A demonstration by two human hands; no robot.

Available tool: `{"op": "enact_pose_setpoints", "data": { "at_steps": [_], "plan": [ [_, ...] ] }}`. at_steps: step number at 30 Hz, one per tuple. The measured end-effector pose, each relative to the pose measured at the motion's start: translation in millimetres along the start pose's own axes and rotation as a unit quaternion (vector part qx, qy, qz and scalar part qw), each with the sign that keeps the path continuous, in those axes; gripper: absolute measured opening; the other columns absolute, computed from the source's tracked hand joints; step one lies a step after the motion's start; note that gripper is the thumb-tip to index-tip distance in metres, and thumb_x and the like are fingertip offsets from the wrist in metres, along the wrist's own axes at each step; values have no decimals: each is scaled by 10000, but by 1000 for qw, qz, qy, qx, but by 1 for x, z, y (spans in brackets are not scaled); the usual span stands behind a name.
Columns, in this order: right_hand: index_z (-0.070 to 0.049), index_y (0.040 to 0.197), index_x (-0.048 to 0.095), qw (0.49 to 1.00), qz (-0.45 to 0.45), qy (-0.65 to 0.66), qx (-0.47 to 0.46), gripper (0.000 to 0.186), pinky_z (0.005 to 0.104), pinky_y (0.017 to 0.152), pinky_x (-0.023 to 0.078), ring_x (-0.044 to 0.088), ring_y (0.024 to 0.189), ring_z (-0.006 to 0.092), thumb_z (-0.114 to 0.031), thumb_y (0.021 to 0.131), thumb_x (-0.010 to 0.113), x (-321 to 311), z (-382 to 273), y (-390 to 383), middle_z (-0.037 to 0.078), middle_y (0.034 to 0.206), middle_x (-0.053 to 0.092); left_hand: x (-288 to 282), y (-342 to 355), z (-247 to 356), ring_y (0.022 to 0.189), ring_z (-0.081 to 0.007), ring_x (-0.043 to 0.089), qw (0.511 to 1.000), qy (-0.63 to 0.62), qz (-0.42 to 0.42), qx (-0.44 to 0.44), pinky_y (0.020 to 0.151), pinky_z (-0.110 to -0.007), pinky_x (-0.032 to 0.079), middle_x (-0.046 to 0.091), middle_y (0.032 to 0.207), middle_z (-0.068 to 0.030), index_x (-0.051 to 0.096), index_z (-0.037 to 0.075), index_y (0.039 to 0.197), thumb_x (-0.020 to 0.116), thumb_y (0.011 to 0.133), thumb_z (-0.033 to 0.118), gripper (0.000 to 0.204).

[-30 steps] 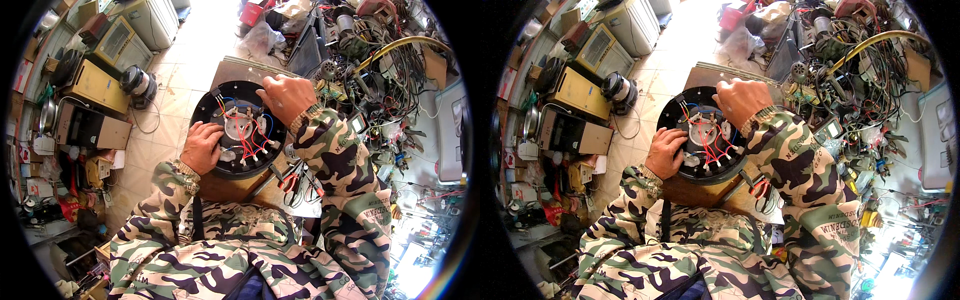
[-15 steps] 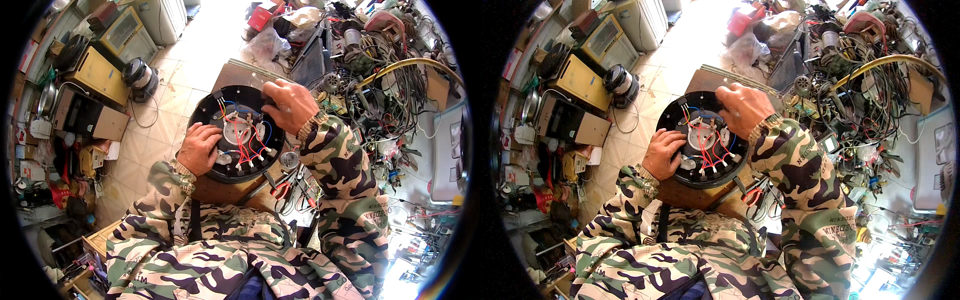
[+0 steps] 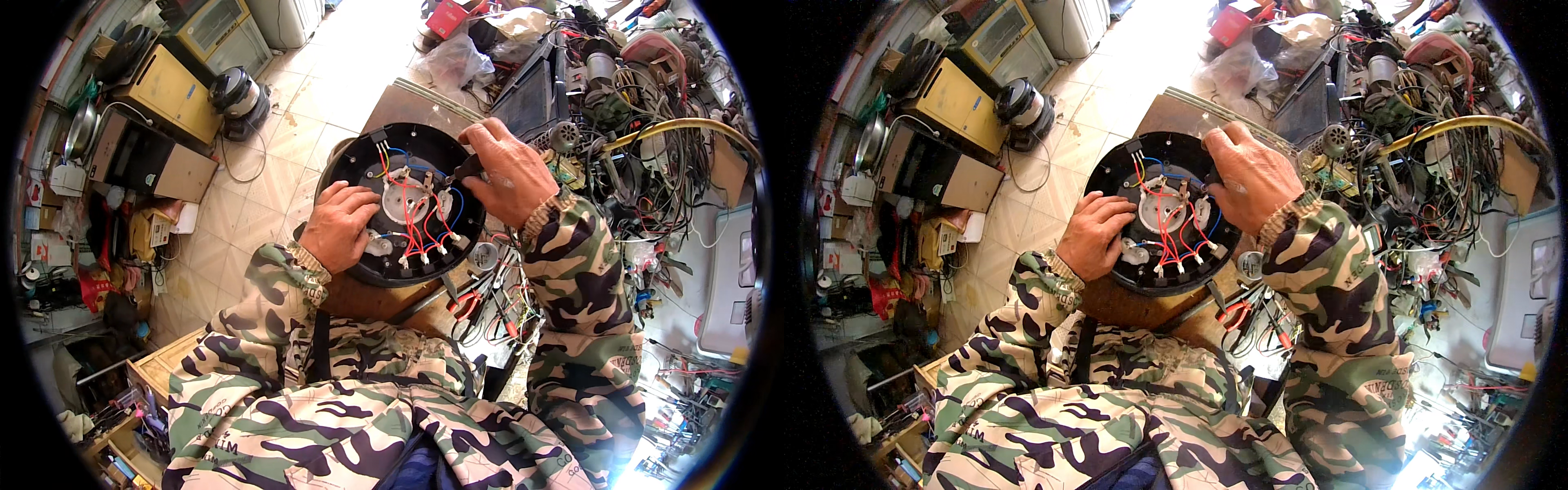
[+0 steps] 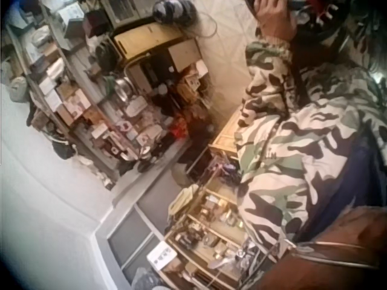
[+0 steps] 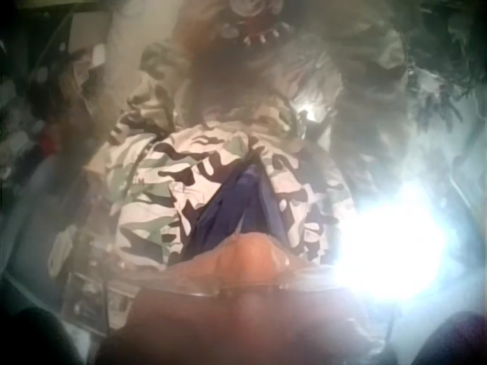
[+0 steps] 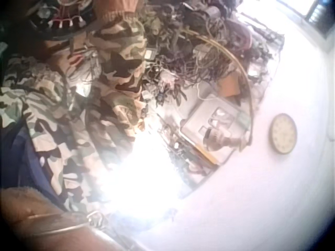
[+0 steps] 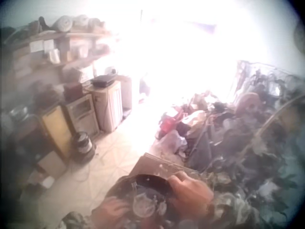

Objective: The person holds a circular electronic component, likely a speaker or motor, and manipulates its internal wiring. They use pliers to adjust connections and inspect the assembly throughout the clip.

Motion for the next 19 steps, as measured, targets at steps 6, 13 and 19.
{"op": "enact_pose_setpoints", "data": {
  "at_steps": [6, 13, 19],
  "plan": [
    [-30, 1079, 617, 969, -162, -108, 151, 266, 496, 818, 559, 690, 995, 430, -138, 898, 780, 22, 20, 3, 209, 999, 680, -1, -7, -4, 1346, -312, 600, 1000, 23, -6, -15, 1230, -504, 352, 698, 1336, -122, 727, 24, 1154, 654, 759, -4, 403],
    [-30, 1035, 668, 983, -106, -97, 112, 315, 505, 757, 563, 707, 877, 436, -324, 965, 760, 14, 21, 3, 205, 964, 698, 1, -5, -3, 1339, -311, 605, 1000, 20, -2, -15, 1229, -506, 354, 700, 1332, -123, 731, 22, 1143, 651, 767, -4, 386],
    [-46, 1237, 647, 995, -90, 32, 12, 410, 482, 891, 552, 688, 1038, 438, -289, 942, 795, 13, 14, 1, 229, 1177, 655, 0, -5, -3, 1340, -309, 605, 1000, 19, -3, -19, 1229, -502, 356, 699, 1336, -125, 730, 26, 1151, 652, 773, -2, 387]
  ]
}}
Point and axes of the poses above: each hand's wrist, its own y-axis towards the middle knuckle, its own x-axis out of the palm, z = x × y, the point moved 10 cm from there along y, towards the middle knuckle
